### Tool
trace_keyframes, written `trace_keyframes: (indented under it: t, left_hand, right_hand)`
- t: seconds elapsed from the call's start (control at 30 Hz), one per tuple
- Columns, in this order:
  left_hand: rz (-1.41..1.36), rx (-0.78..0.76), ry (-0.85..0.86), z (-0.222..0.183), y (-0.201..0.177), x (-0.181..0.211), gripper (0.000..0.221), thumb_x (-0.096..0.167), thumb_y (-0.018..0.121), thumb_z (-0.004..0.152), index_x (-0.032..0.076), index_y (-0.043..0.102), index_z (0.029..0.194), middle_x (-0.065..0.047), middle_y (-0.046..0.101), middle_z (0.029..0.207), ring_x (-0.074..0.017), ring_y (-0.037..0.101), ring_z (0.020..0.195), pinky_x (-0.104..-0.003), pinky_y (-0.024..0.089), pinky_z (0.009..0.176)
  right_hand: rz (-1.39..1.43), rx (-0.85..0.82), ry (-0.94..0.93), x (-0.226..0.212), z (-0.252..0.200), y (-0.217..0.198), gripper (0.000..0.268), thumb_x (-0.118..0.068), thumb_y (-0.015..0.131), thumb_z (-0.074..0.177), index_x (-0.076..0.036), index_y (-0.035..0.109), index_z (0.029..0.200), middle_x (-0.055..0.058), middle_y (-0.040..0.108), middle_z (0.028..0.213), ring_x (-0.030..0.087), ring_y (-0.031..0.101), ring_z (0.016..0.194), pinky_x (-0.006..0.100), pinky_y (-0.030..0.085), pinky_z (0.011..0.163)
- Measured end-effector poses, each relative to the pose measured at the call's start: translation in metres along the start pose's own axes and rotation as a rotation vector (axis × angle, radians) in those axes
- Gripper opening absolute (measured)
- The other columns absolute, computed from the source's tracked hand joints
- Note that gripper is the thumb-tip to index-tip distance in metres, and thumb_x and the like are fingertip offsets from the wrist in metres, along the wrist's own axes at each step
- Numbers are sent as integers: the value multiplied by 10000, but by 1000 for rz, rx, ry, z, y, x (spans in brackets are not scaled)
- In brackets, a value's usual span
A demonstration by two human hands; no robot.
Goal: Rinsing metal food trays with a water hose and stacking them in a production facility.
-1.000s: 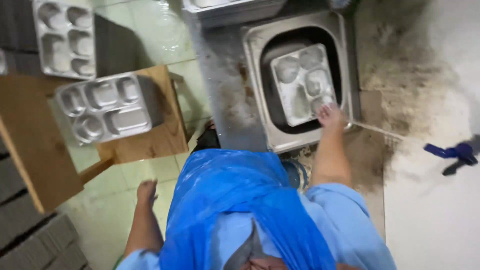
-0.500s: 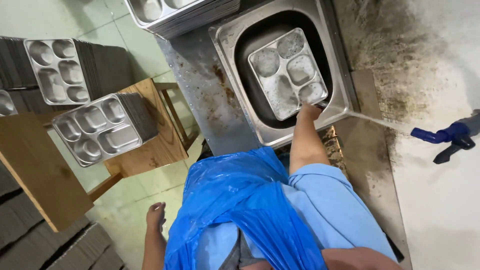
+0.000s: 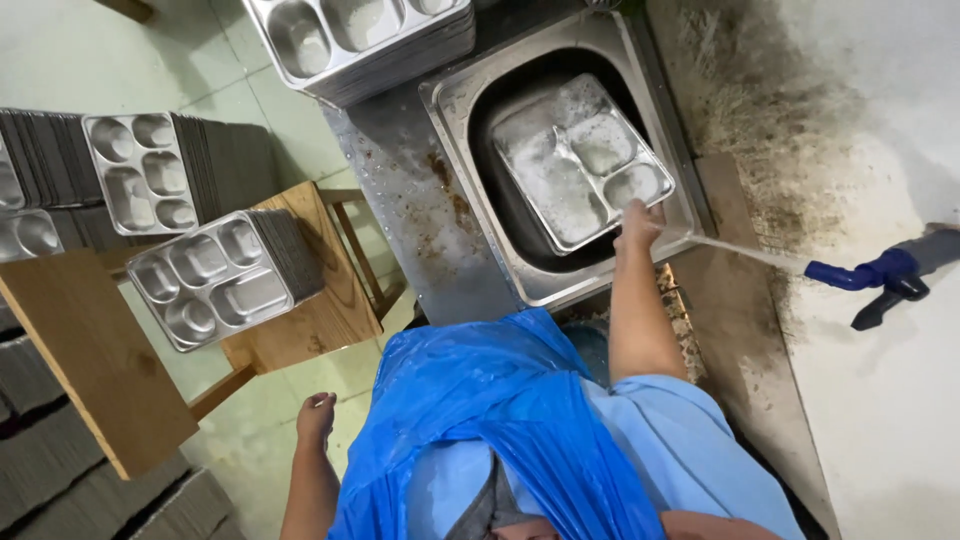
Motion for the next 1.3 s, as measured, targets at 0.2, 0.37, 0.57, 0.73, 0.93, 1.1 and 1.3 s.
trace_keyframes:
  t: [0.2, 0.37, 0.57, 0.73, 0.93, 1.1, 1.3]
  left_hand:
    - [-1, -1, 193, 27, 11, 21, 447, 282, 657, 832, 26, 602, 1194, -252, 632, 1078, -406, 572, 1055, -540, 503, 811]
    - [-54, -9, 258, 28, 4, 33, 436, 264, 654, 844, 18, 595, 1199, -253, 628, 1089, -407, 573, 1061, -502, 488, 834]
    - [23, -23, 221, 46, 1, -2, 458, 318, 672, 813, 52, 619, 1182, -229, 656, 1047, -385, 606, 999, -504, 509, 795]
    - [24, -48, 178, 54, 6, -16, 498, 312, 687, 807, 48, 597, 1220, -251, 625, 1082, -428, 588, 1016, -558, 502, 766]
    - [120, -94, 242, 77, 9, 12, 496, 326, 666, 809, 30, 607, 1203, -245, 618, 1108, -421, 582, 1029, -549, 513, 747]
    - [123, -128, 298, 72, 1, 66, 471, 267, 577, 871, -48, 560, 1220, -328, 546, 1193, -478, 505, 1121, -596, 464, 824]
    - [-14, -68, 474, 92, -2, 90, 425, 252, 649, 849, -42, 581, 1148, -272, 611, 1040, -419, 580, 1000, -514, 475, 783]
  right_hand:
    - [71, -166, -405, -54, -31, 24, 301, -114, 595, 712, -66, 548, 1006, 60, 439, 924, 211, 464, 877, 427, 444, 802]
    - [10, 26, -820, -120, -141, 23, 227, -55, 528, 686, -112, 310, 665, 20, 354, 627, 170, 361, 625, 325, 354, 615]
    - [-161, -36, -1520, -163, -111, 19, 242, 152, 473, 714, 27, 268, 678, 389, 510, 1085, 542, 458, 1036, 536, 358, 918]
    - [-115, 96, -1425, -194, -123, -45, 206, 138, 516, 697, -7, 453, 829, 110, 441, 737, 231, 434, 663, 312, 395, 613]
    - [232, 76, -845, -108, -25, -93, 573, 122, 527, 721, -60, 415, 1253, 183, 501, 1166, 285, 518, 1102, 407, 444, 896]
    - [271, 211, -469, -54, -28, -116, 635, 40, 586, 668, -42, 456, 1284, 193, 550, 1202, 343, 565, 1118, 374, 532, 666]
    - [613, 287, -393, -36, -62, -127, 654, 86, 572, 630, 1, 478, 1272, 304, 516, 1204, 434, 497, 1185, 499, 424, 931]
Point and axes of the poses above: each hand's wrist, its own z-axis towards the middle knuckle, its own y-axis out of the palm, x = y × z, the point moved 7 cm from there along z, towards the middle knuckle
